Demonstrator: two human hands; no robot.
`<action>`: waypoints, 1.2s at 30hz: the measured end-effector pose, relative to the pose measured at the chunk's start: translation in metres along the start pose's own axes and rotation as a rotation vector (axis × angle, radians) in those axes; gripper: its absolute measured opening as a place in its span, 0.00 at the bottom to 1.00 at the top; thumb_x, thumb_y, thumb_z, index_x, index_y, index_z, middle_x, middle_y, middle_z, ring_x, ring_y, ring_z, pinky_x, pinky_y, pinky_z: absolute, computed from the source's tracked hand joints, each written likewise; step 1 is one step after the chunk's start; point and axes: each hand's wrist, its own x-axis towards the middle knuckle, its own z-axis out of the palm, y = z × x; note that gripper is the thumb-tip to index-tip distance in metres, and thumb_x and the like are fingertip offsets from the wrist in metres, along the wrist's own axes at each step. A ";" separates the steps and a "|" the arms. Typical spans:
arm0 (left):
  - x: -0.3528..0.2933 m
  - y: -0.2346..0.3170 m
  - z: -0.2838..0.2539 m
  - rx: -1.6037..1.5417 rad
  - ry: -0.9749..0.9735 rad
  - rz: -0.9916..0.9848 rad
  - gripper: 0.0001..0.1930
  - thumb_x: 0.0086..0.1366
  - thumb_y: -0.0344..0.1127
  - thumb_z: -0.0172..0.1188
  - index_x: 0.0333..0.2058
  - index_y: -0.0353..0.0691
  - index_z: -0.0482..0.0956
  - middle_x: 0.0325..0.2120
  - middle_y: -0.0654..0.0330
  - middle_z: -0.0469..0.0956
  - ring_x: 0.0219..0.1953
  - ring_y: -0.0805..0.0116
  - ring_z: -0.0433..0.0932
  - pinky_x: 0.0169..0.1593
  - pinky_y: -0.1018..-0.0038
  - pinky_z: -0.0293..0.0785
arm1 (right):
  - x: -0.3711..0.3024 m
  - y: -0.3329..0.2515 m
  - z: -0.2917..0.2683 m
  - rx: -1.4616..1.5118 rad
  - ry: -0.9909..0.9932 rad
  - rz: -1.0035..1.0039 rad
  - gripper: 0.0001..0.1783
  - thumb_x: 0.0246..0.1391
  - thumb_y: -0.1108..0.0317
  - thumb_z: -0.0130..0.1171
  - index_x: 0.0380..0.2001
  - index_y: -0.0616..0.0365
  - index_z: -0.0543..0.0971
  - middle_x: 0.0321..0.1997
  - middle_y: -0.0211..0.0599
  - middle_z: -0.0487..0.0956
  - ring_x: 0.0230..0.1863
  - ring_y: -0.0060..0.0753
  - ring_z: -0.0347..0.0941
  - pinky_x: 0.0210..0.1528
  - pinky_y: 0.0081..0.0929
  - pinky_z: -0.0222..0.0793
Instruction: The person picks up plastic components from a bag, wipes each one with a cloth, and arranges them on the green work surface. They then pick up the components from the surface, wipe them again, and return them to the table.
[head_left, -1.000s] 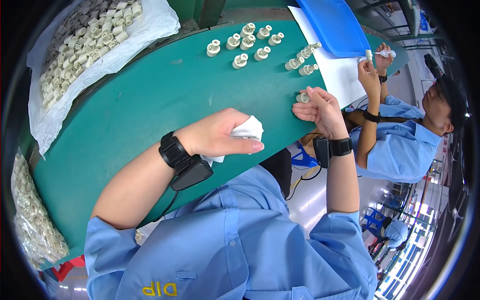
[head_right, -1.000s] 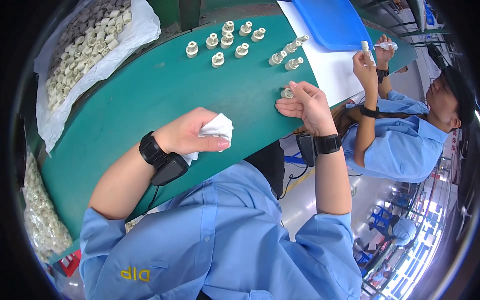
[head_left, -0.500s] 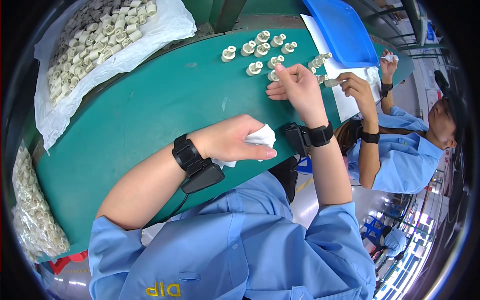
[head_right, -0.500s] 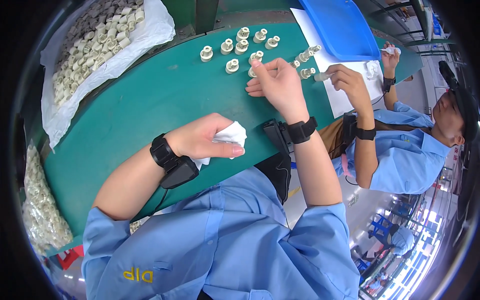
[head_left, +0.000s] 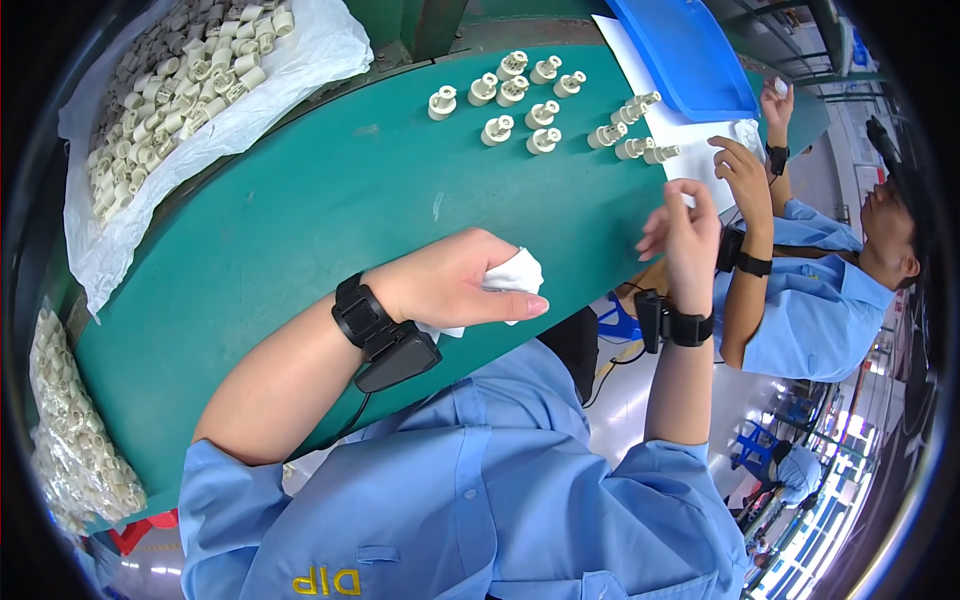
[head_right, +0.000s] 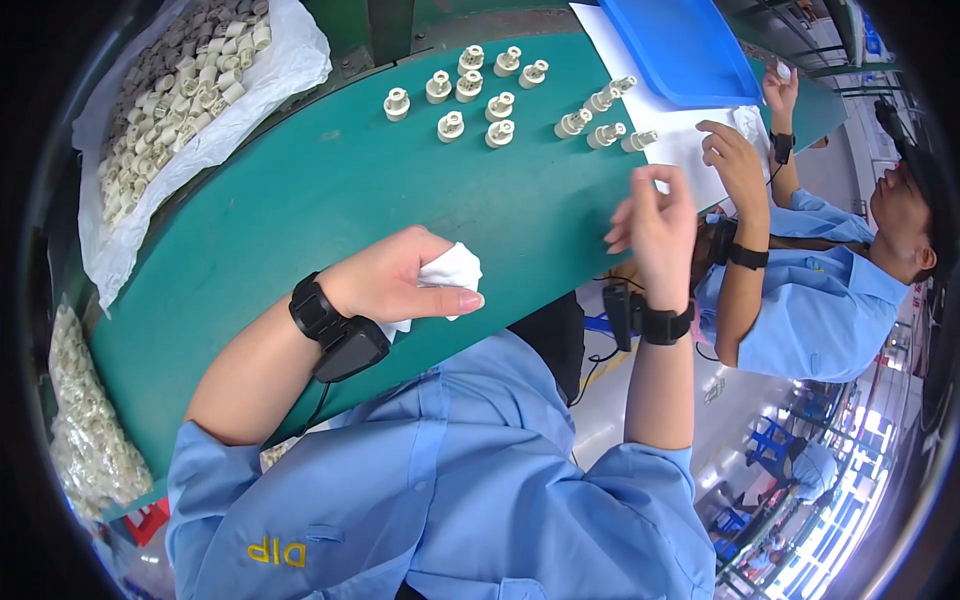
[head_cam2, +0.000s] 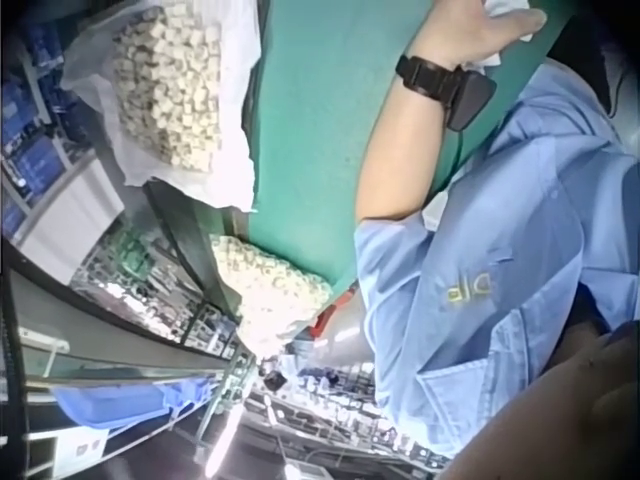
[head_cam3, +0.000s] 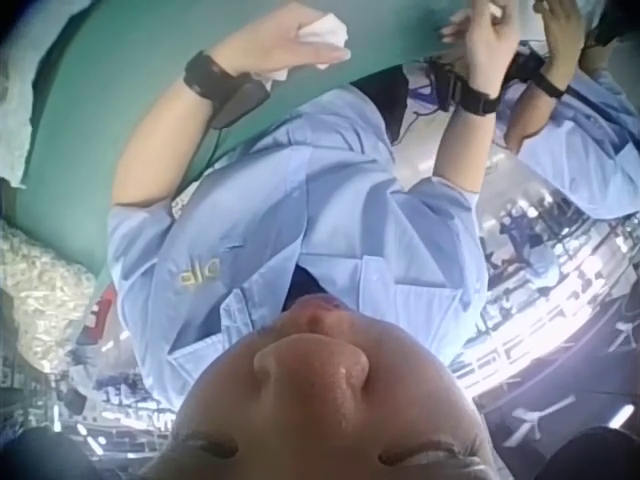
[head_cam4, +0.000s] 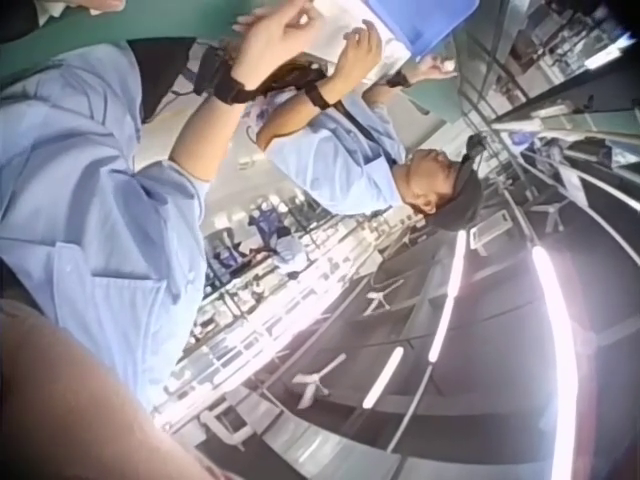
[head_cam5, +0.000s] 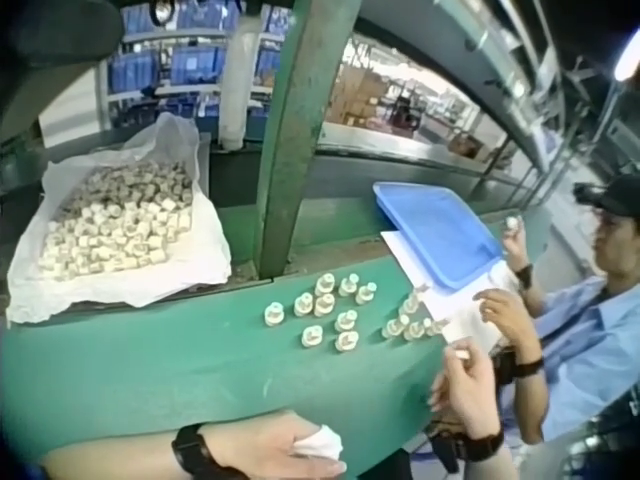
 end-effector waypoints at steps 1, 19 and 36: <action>0.001 0.000 0.000 0.002 -0.005 0.001 0.16 0.62 0.44 0.63 0.27 0.36 0.77 0.20 0.67 0.74 0.22 0.81 0.70 0.25 0.78 0.66 | 0.005 0.003 -0.010 0.015 0.052 -0.010 0.18 0.63 0.53 0.52 0.44 0.58 0.69 0.19 0.33 0.75 0.13 0.25 0.72 0.13 0.19 0.67; 0.001 0.001 0.000 0.032 0.024 -0.028 0.12 0.63 0.40 0.63 0.26 0.38 0.78 0.19 0.68 0.76 0.22 0.81 0.71 0.25 0.79 0.65 | 0.097 0.031 -0.037 0.450 -0.341 0.281 0.29 0.66 0.48 0.43 0.52 0.66 0.68 0.32 0.52 0.82 0.26 0.35 0.80 0.26 0.23 0.79; 0.001 -0.001 0.000 0.039 0.021 -0.003 0.12 0.62 0.40 0.64 0.26 0.37 0.78 0.19 0.67 0.76 0.21 0.81 0.71 0.24 0.79 0.65 | 0.099 0.035 -0.047 0.411 -0.420 0.353 0.28 0.66 0.47 0.44 0.48 0.67 0.72 0.37 0.54 0.82 0.35 0.39 0.83 0.35 0.26 0.82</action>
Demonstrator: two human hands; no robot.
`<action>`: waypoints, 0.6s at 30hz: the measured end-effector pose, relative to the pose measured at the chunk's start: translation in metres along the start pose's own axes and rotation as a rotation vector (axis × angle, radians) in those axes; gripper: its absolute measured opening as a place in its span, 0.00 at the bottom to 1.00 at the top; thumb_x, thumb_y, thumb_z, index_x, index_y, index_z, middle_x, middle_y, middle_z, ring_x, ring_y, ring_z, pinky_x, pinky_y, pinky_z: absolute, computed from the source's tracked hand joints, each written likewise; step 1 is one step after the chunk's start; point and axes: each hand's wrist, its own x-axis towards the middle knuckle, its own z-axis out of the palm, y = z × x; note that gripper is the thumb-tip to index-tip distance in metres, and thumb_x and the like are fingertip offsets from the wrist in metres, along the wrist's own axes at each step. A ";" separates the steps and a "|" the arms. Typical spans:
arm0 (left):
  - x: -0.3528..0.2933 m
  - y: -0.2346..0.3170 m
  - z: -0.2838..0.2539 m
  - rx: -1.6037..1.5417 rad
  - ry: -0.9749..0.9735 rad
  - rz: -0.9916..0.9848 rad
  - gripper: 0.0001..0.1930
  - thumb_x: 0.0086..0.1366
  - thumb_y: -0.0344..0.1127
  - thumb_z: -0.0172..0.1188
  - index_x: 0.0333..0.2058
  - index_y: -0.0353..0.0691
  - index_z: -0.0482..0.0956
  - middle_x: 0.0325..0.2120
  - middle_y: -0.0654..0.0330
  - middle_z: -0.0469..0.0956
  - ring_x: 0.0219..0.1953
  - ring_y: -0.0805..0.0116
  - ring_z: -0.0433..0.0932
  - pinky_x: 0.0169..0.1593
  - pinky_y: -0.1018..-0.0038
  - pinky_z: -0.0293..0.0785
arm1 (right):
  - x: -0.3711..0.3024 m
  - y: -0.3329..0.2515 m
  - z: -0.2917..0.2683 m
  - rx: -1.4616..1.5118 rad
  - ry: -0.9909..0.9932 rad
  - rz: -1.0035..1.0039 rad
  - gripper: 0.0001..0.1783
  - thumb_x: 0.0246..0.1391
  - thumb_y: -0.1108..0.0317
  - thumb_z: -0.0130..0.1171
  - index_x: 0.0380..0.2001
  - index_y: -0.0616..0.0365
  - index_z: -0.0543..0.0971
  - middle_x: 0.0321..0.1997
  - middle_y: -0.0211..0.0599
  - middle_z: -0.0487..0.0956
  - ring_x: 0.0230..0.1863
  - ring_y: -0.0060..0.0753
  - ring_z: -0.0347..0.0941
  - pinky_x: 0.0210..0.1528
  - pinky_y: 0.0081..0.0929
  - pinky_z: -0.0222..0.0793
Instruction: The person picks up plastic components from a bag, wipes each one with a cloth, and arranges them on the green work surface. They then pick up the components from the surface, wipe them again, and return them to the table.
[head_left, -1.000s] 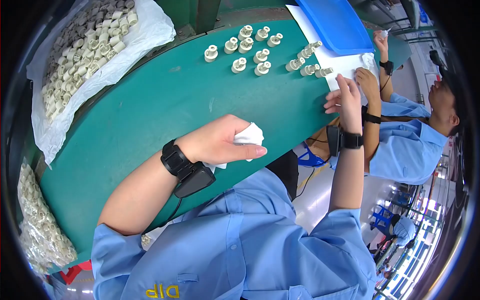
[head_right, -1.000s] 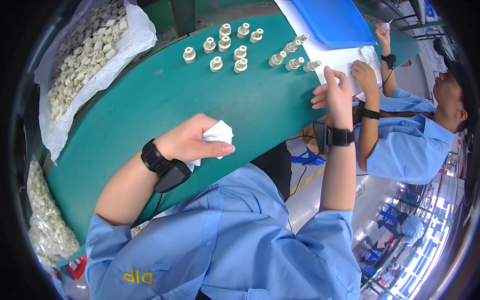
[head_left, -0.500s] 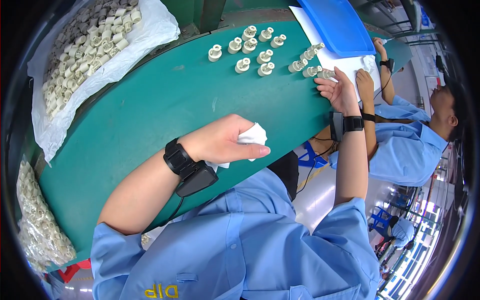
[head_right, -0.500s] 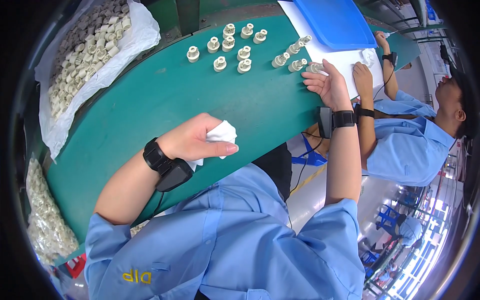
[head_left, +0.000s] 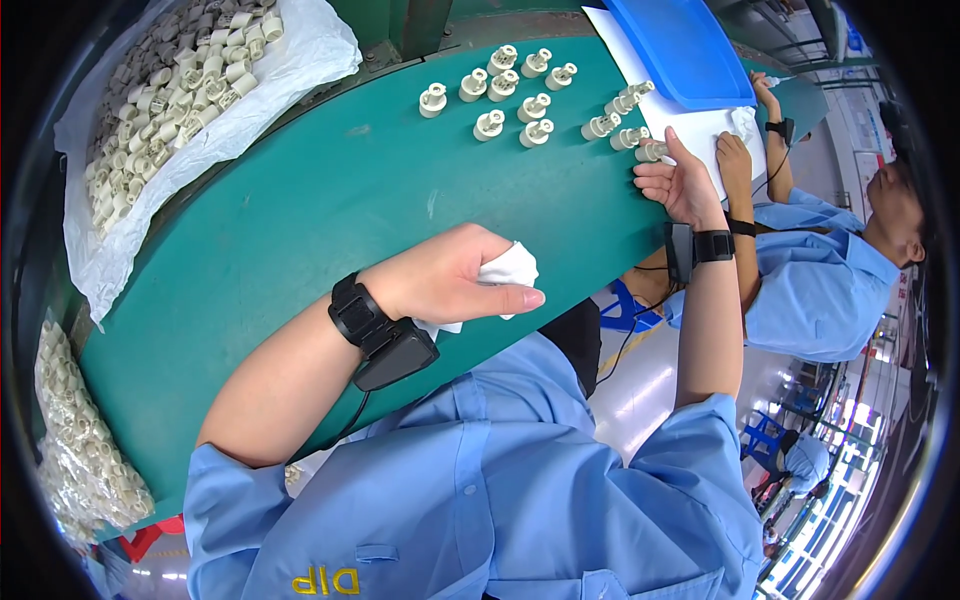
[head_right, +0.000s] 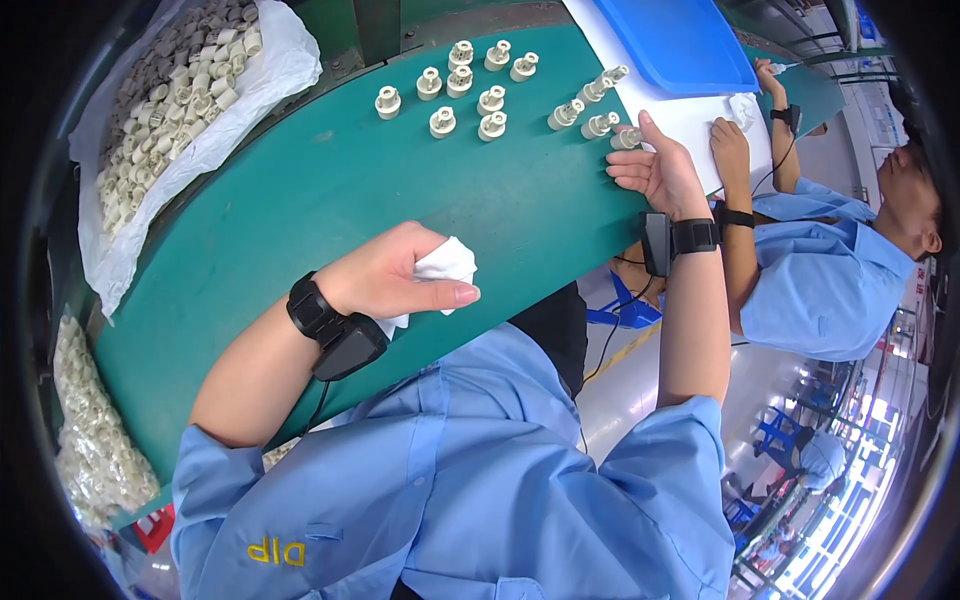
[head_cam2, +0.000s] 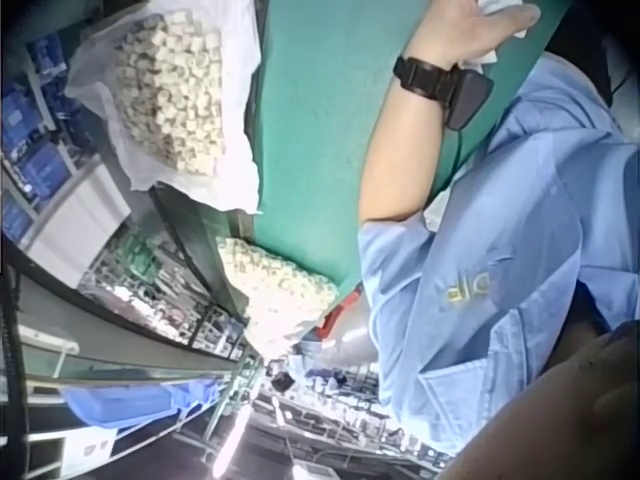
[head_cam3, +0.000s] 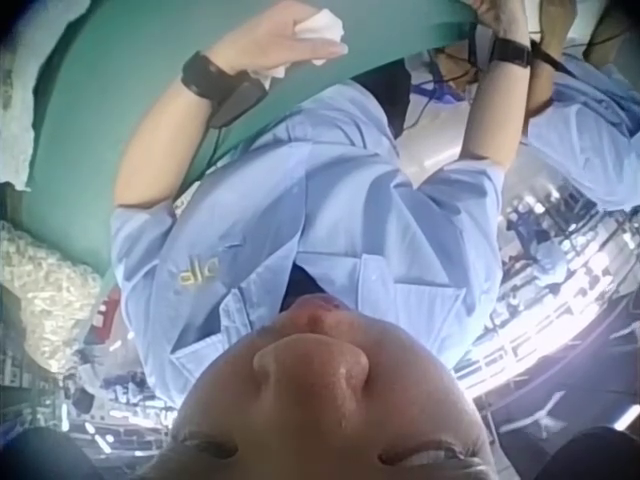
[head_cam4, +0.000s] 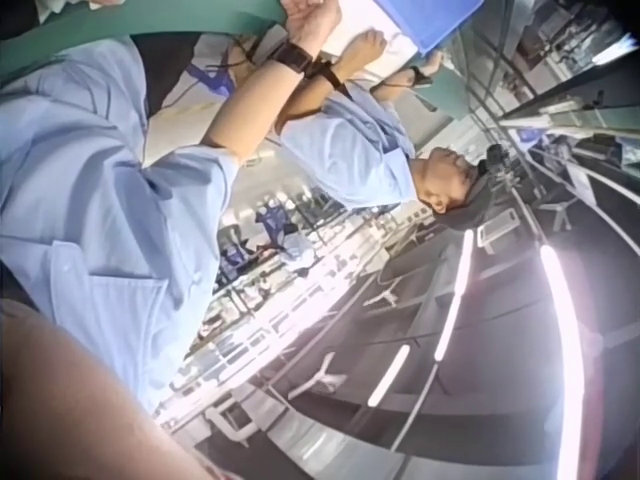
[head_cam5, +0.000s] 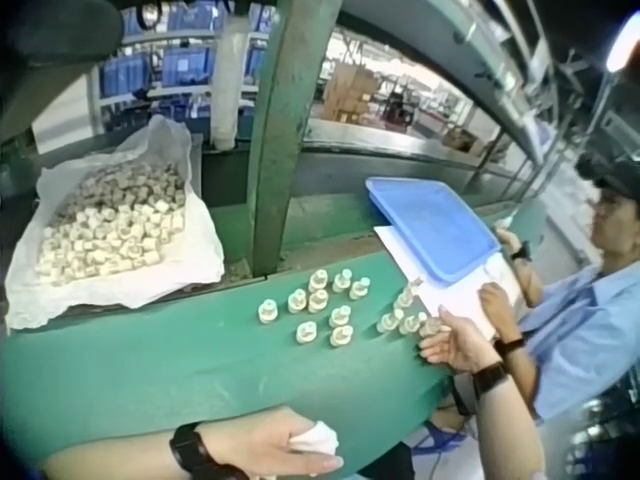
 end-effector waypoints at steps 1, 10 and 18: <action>0.000 0.000 0.000 -0.001 0.000 0.000 0.12 0.62 0.40 0.64 0.26 0.37 0.78 0.19 0.67 0.76 0.21 0.81 0.71 0.24 0.79 0.65 | -0.001 -0.002 0.002 0.018 -0.045 0.019 0.28 0.66 0.47 0.45 0.48 0.66 0.72 0.36 0.54 0.82 0.35 0.40 0.83 0.35 0.26 0.83; 0.000 0.000 0.002 -0.009 -0.009 0.004 0.13 0.63 0.41 0.63 0.26 0.37 0.77 0.18 0.68 0.74 0.21 0.82 0.69 0.24 0.79 0.64 | -0.003 -0.002 0.013 0.057 0.120 0.038 0.27 0.62 0.48 0.52 0.46 0.66 0.72 0.37 0.59 0.81 0.37 0.43 0.82 0.38 0.28 0.83; 0.000 0.001 0.002 -0.023 -0.011 -0.010 0.11 0.62 0.37 0.64 0.25 0.37 0.78 0.18 0.67 0.75 0.21 0.81 0.70 0.24 0.79 0.63 | -0.004 -0.001 0.019 -0.006 0.140 0.022 0.29 0.59 0.47 0.56 0.47 0.65 0.71 0.37 0.59 0.80 0.37 0.42 0.82 0.38 0.28 0.82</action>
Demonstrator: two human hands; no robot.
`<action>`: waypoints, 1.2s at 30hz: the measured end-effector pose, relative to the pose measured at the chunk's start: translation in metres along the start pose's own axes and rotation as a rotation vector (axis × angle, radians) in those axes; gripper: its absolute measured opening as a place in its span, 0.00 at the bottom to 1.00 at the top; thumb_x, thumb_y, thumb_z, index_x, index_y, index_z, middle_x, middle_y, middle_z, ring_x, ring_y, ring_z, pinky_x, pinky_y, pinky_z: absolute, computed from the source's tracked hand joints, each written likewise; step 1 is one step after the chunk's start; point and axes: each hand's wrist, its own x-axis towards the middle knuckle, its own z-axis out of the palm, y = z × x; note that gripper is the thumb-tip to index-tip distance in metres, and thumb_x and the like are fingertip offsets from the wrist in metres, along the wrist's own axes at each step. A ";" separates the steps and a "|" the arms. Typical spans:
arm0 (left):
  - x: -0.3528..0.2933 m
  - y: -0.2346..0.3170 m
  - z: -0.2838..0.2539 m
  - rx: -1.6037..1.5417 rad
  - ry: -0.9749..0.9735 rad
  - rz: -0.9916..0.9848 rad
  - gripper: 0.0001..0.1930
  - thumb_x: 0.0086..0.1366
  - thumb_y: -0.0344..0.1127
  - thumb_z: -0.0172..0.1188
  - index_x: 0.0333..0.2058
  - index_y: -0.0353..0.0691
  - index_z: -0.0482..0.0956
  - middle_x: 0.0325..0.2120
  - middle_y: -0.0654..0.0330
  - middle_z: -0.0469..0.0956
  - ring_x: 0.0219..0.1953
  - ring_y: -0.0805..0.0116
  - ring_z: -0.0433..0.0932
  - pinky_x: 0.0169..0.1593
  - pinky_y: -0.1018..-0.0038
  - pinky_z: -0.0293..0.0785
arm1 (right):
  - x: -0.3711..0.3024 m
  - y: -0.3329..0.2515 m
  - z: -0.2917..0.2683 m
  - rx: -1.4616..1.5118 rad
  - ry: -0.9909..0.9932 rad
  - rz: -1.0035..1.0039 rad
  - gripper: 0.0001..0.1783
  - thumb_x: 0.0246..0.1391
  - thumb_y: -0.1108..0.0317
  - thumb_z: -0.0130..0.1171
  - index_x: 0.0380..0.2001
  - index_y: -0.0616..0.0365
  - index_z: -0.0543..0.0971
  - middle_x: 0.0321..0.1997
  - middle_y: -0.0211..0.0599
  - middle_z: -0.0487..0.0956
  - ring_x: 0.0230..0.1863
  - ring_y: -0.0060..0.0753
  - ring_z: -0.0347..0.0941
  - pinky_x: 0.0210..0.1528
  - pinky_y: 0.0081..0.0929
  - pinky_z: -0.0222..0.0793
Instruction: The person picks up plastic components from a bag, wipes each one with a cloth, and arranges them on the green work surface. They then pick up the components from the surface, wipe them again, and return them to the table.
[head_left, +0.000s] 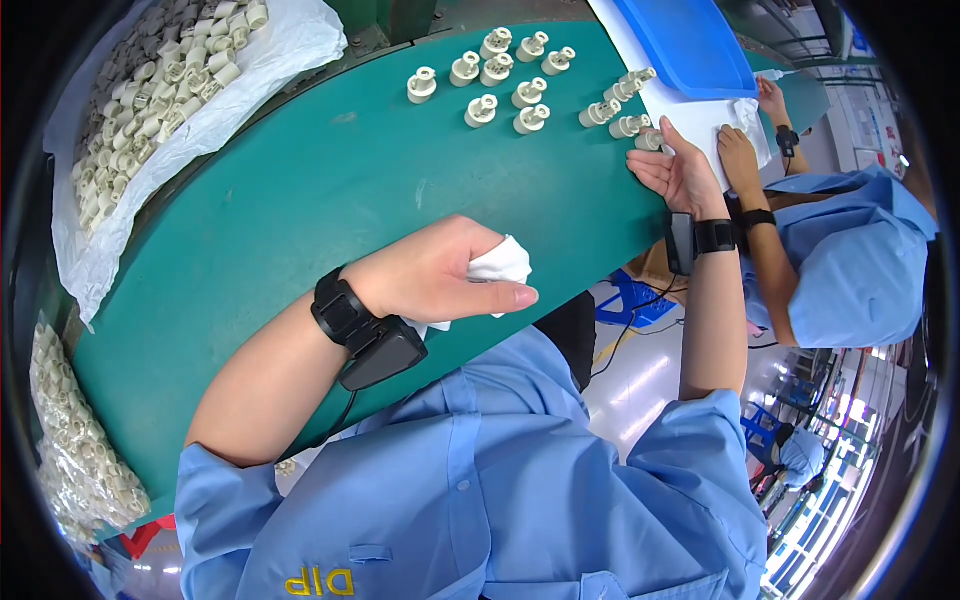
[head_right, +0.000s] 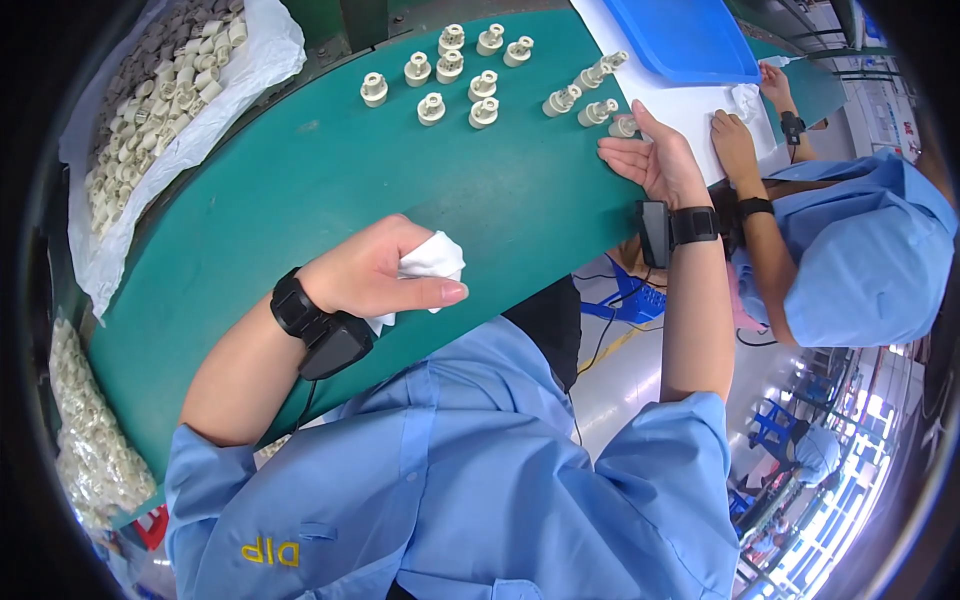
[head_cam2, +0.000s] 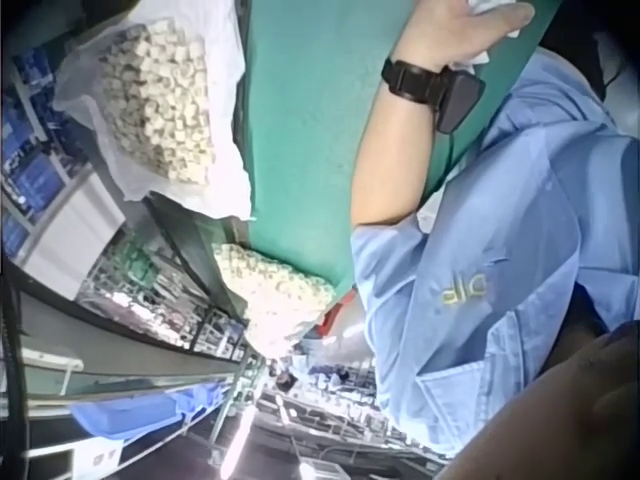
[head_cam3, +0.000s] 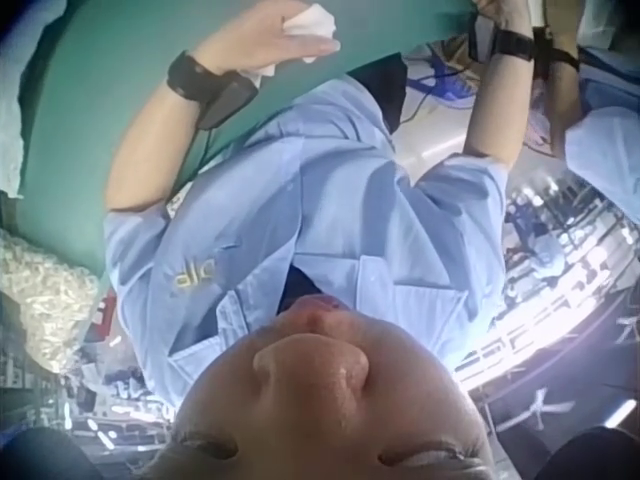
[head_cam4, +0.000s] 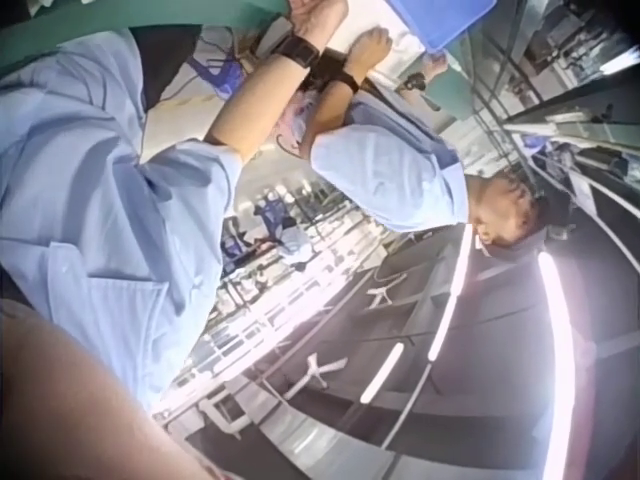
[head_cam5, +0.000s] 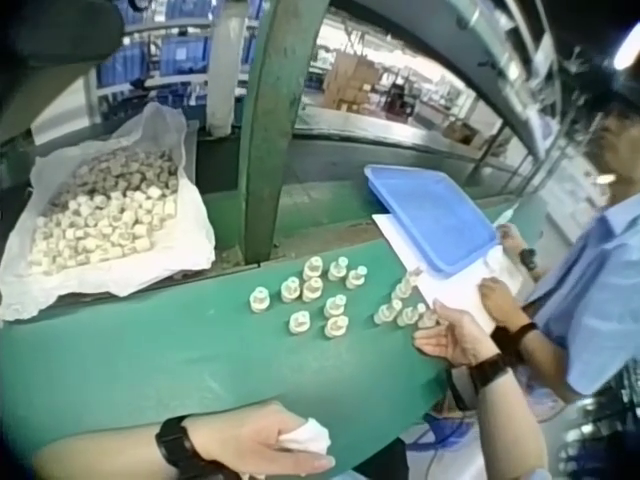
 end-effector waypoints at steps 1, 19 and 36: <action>-0.001 0.000 0.000 -0.004 0.007 -0.004 0.10 0.62 0.36 0.64 0.25 0.37 0.78 0.18 0.67 0.75 0.21 0.81 0.70 0.25 0.79 0.63 | 0.000 0.000 0.002 -0.020 0.011 -0.008 0.27 0.60 0.48 0.56 0.47 0.64 0.71 0.37 0.58 0.81 0.36 0.41 0.82 0.37 0.27 0.82; -0.003 0.004 0.001 0.007 0.012 0.002 0.11 0.64 0.39 0.63 0.27 0.38 0.78 0.20 0.70 0.75 0.23 0.83 0.70 0.27 0.81 0.65 | 0.002 0.001 0.000 0.022 0.005 0.003 0.26 0.61 0.49 0.54 0.49 0.61 0.70 0.38 0.57 0.81 0.37 0.39 0.82 0.37 0.25 0.82; -0.002 0.002 0.000 0.008 0.019 -0.002 0.14 0.65 0.40 0.61 0.24 0.39 0.77 0.18 0.70 0.74 0.22 0.83 0.69 0.25 0.81 0.63 | -0.055 0.001 0.029 -0.097 0.047 -0.402 0.16 0.62 0.63 0.54 0.47 0.64 0.74 0.32 0.46 0.82 0.30 0.31 0.81 0.31 0.23 0.78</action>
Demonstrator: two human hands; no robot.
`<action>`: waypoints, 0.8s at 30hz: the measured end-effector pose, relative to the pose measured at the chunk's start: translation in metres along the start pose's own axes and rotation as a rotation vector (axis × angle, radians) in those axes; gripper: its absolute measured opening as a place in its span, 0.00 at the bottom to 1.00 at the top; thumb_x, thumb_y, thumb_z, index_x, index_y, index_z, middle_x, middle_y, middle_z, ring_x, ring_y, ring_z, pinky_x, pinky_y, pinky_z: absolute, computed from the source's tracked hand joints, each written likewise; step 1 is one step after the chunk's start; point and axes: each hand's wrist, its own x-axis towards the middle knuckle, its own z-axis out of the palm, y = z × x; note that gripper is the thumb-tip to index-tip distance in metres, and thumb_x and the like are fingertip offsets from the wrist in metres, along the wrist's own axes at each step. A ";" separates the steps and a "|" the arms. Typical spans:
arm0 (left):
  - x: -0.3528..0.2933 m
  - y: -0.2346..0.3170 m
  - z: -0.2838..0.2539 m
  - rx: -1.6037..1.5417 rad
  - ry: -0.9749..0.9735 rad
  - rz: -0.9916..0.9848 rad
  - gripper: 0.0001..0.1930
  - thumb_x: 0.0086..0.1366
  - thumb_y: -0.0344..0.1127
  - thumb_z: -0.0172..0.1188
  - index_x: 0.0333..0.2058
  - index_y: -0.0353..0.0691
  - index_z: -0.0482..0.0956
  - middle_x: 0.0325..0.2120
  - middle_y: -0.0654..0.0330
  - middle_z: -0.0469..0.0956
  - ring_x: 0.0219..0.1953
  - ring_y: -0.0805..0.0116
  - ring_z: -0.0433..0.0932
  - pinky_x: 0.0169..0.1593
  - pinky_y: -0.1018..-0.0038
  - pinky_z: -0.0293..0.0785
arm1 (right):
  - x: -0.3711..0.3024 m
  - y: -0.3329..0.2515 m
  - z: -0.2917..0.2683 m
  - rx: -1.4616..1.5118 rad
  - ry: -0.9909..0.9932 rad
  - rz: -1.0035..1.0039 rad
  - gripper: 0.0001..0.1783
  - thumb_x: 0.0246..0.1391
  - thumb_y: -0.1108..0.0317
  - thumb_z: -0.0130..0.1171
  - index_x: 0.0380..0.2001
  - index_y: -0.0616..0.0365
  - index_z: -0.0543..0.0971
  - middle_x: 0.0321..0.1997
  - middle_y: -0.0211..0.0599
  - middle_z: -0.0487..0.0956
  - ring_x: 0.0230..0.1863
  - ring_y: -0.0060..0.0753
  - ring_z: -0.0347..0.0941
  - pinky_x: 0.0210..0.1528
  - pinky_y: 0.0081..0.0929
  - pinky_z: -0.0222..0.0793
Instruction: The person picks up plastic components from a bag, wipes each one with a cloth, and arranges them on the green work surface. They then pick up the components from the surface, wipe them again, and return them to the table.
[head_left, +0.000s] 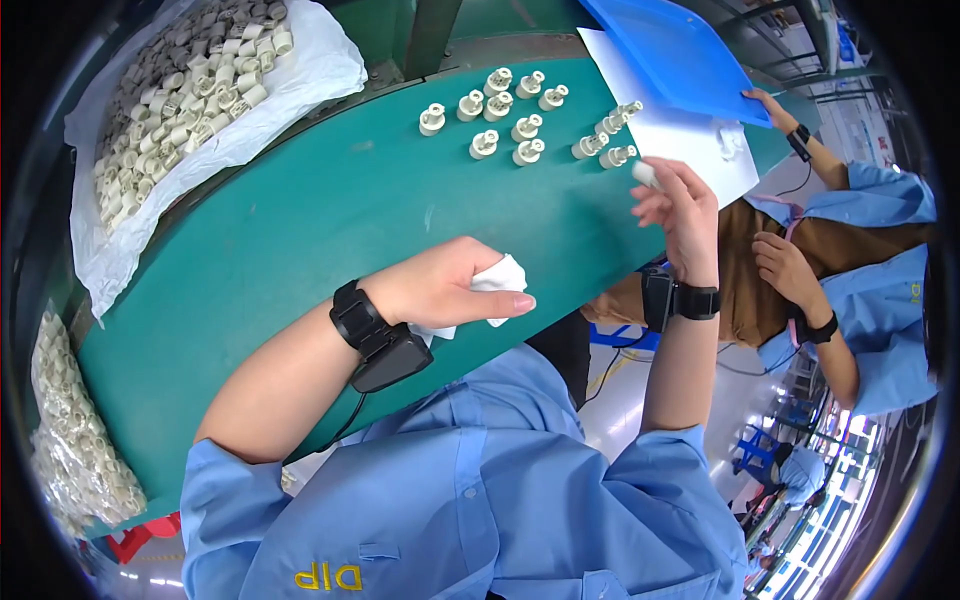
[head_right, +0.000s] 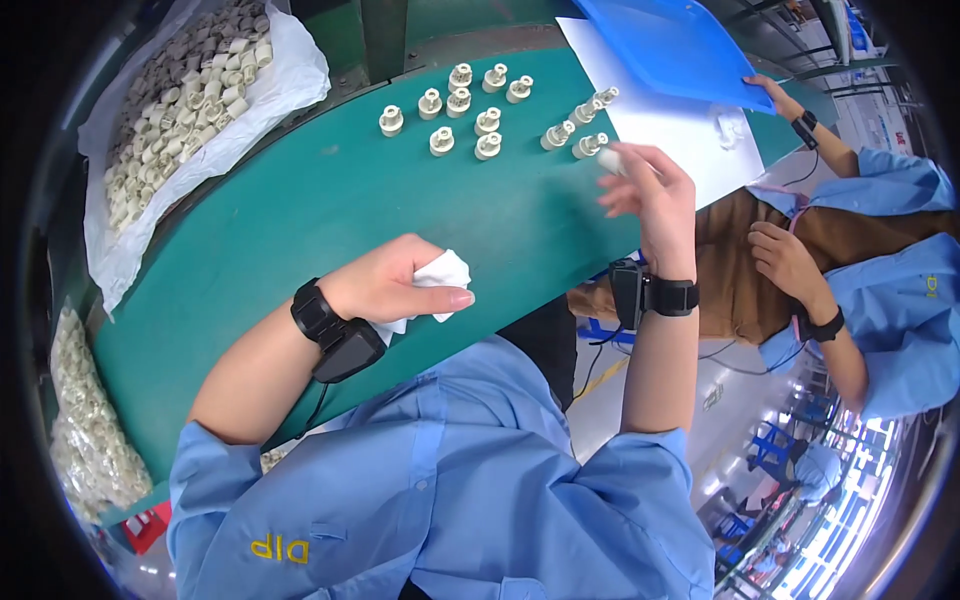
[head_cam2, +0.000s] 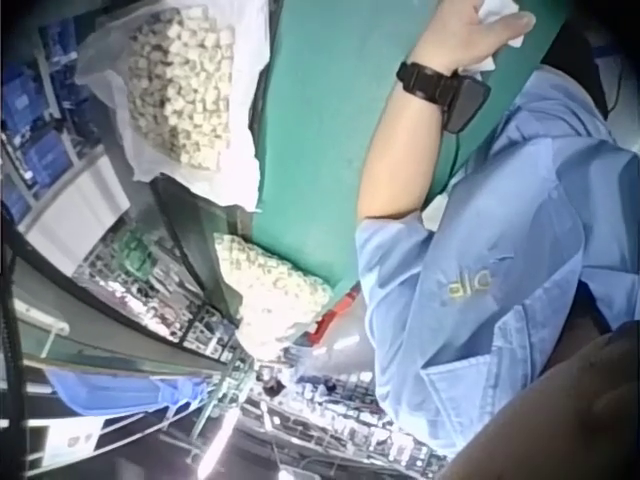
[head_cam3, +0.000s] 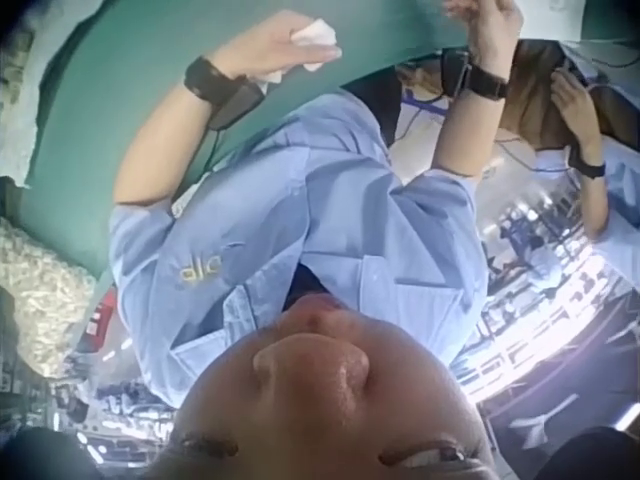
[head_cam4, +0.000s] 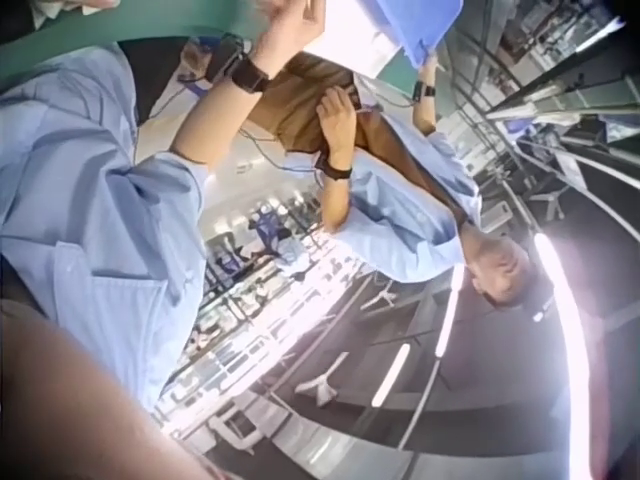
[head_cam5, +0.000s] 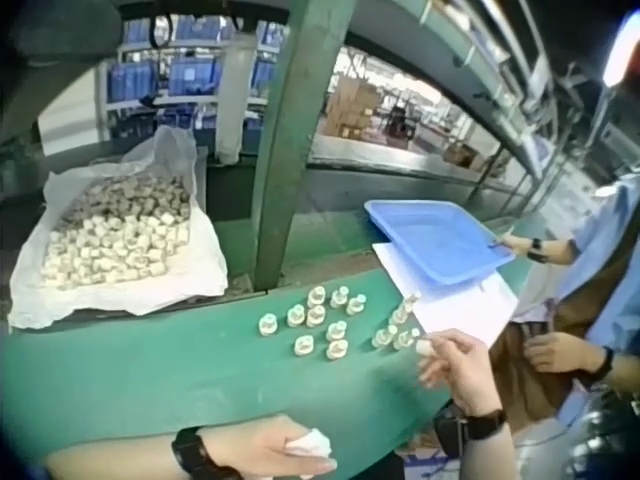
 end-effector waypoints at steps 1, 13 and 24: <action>-0.001 -0.001 0.000 0.003 0.000 0.008 0.14 0.65 0.41 0.61 0.23 0.39 0.77 0.18 0.70 0.74 0.21 0.82 0.69 0.25 0.80 0.63 | -0.002 -0.010 0.018 -0.127 -0.027 -0.051 0.15 0.61 0.63 0.55 0.45 0.64 0.75 0.32 0.44 0.82 0.30 0.29 0.80 0.30 0.23 0.77; 0.001 0.001 0.001 -0.002 0.000 -0.008 0.15 0.65 0.43 0.61 0.23 0.39 0.77 0.18 0.69 0.74 0.21 0.83 0.69 0.25 0.80 0.63 | 0.051 -0.025 0.105 -1.160 -0.122 -0.532 0.12 0.47 0.67 0.66 0.36 0.59 0.81 0.28 0.40 0.82 0.28 0.40 0.79 0.32 0.32 0.73; 0.001 0.000 -0.003 0.022 -0.022 -0.003 0.17 0.65 0.47 0.61 0.25 0.39 0.77 0.19 0.69 0.74 0.22 0.81 0.70 0.26 0.79 0.65 | 0.020 -0.040 0.072 -0.841 0.209 -0.604 0.12 0.50 0.64 0.66 0.35 0.58 0.79 0.23 0.32 0.79 0.22 0.25 0.75 0.26 0.24 0.69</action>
